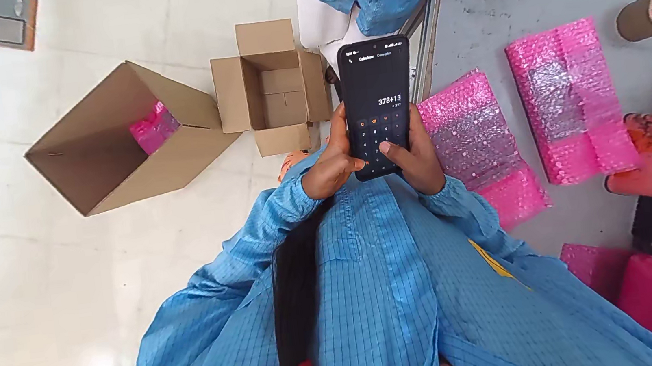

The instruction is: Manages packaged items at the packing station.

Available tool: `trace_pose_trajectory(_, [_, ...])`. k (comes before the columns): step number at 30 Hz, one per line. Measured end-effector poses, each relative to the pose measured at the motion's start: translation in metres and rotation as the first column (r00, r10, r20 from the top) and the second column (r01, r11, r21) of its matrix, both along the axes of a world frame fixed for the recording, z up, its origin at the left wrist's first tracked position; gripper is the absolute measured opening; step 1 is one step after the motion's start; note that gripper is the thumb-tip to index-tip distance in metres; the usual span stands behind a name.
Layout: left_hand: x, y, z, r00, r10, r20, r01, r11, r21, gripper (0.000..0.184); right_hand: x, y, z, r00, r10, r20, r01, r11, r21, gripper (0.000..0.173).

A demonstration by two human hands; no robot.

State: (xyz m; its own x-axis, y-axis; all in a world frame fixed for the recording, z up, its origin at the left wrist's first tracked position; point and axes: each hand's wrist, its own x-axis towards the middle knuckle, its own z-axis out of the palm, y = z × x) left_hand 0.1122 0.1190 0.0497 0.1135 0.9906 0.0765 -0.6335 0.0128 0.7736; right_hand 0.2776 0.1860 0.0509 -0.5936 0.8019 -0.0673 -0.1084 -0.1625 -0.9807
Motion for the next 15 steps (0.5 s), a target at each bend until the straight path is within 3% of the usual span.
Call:
trace_pose_trajectory(3, [0.0, 0.0, 0.001, 0.999, -0.003, -0.034, 0.003, 1.0, 0.014, 0.078, -0.003, -0.001, 0.002, 0.994, -0.063, 0.086, 0.057, 0.996, 0.069, 0.06])
trace_pose_trajectory(10, [-0.002, 0.002, 0.002, 0.998, 0.0, 0.071, 0.0, 1.0, -0.009, 0.072, 0.01, 0.008, -0.01, 0.98, 0.098, -0.175, -0.103, 0.995, -0.018, 0.061])
trace_pose_trajectory(15, [-0.003, 0.004, 0.001, 0.994, -0.027, 0.108, 0.028, 1.0, -0.01, 0.071, 0.014, 0.013, -0.011, 0.978, 0.13, -0.163, -0.129, 0.992, 0.016, 0.06])
